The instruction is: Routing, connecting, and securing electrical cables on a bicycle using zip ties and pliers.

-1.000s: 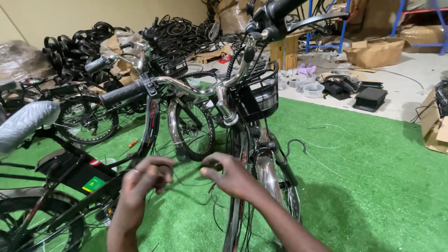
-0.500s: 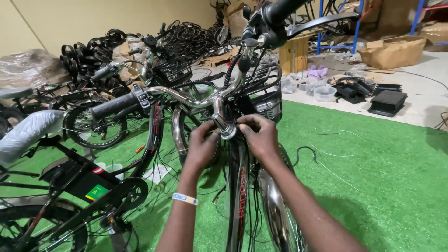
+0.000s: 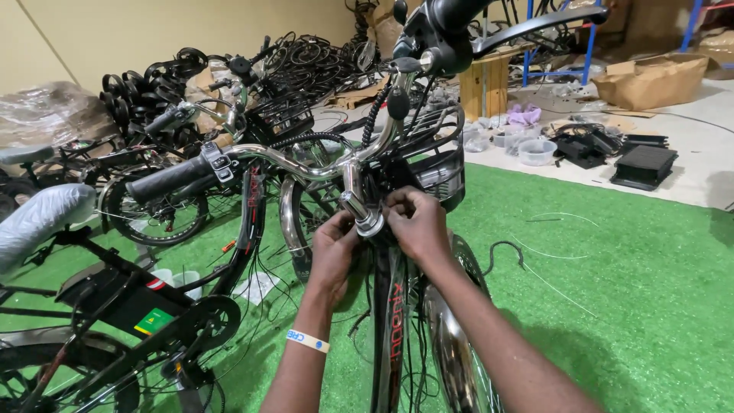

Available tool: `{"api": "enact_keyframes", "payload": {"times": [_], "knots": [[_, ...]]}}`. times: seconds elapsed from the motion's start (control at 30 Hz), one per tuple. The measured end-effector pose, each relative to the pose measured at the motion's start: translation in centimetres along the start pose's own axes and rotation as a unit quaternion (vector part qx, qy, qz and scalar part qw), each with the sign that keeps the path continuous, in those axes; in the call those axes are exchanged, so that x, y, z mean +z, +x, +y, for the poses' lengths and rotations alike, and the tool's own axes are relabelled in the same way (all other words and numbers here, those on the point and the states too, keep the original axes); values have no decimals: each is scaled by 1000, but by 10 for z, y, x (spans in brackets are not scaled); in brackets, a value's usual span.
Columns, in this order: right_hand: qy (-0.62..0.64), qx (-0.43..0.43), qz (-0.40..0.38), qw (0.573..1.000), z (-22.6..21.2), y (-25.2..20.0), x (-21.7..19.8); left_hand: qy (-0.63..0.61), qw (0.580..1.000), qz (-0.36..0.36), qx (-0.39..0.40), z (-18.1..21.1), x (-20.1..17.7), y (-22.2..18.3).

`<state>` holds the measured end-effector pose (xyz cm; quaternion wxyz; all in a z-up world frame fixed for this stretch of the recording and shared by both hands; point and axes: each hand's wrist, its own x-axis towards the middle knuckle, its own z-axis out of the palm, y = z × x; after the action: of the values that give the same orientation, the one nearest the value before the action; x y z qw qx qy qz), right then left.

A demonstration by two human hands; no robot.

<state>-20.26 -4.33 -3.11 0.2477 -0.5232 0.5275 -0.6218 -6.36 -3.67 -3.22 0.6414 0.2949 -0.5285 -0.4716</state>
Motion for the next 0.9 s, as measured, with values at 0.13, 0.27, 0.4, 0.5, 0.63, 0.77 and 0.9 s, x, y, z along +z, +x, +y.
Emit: {"api": "enact_keyframes", "payload": {"times": [0.13, 0.27, 0.4, 0.5, 0.63, 0.77, 0.9], "knots": [[-33, 26, -2, 999, -2, -4, -1, 38, 999, -6, 15, -2, 0, 10], [-50, 36, 1, 998, -5, -5, -1, 49, 999, -16, 13, -13, -11, 29], [-60, 13, 9, 998, -13, -6, -2, 56, 998, -40, -4, -16, -18, 36], [-69, 0, 20, 997, -13, -1, 0, 40, 998, -39, 13, -18, -12, 39], [-46, 2, 40, 998, -10, 4, 3, 50, 998, -16, 26, -24, -13, 40], [-41, 1, 46, 998, -10, 8, 5, 97, 994, -10, 42, -7, -5, 23], [-74, -26, 85, 993, -24, -5, 5, 93, 992, -14, 86, -11, -2, 18]]}}
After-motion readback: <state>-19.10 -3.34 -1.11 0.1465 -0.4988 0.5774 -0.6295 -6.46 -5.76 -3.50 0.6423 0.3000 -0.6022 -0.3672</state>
